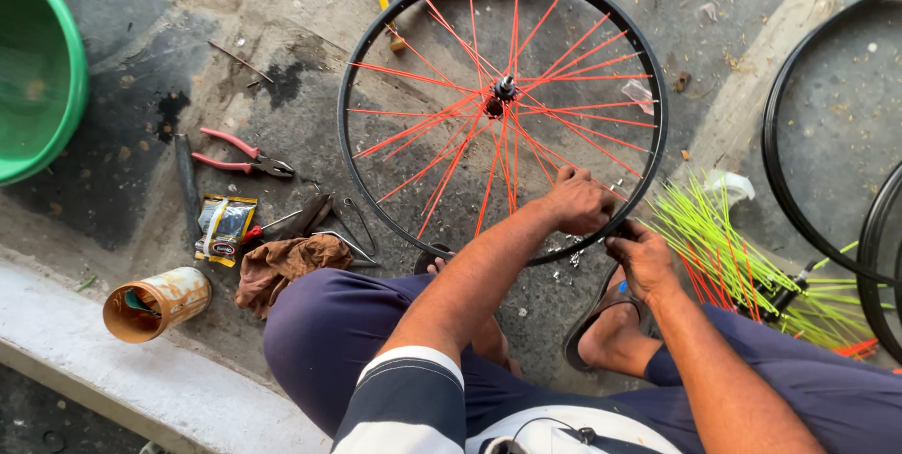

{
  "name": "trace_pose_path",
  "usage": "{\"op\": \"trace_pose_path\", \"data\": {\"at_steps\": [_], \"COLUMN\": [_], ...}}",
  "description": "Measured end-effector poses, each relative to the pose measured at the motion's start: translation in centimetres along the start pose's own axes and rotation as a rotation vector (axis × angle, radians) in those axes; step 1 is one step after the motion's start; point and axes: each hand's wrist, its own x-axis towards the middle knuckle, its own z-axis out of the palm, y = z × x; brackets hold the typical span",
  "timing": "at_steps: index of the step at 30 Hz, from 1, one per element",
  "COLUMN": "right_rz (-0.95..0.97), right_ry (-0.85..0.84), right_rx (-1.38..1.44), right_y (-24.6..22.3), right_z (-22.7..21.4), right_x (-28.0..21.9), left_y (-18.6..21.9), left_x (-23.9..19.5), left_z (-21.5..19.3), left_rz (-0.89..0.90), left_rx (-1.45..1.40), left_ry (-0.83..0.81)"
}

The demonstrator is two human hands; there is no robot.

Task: The person sits on the ground and laces orange spokes into a bicycle wheel rim, threading each spoke through the rim holes and securing them with nipples. The person rotates the wheel to access different sections and continues lacing spokes around the circumference.

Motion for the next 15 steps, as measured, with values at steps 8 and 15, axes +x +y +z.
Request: {"op": "trace_pose_path", "data": {"at_steps": [8, 15], "right_rz": [-0.031, -0.015], "right_ry": [-0.015, 0.021], "right_rx": [-0.007, -0.032], "right_y": [-0.8, -0.9], "right_z": [0.9, 1.0], "right_x": [-0.5, -0.8], "left_y": [0.3, 0.4], "left_x": [-0.2, -0.2], "left_z": [-1.2, -1.2], "left_rz": [-0.023, -0.004], "left_rx": [-0.037, -0.004], "left_ry": [-0.073, -0.058]}}
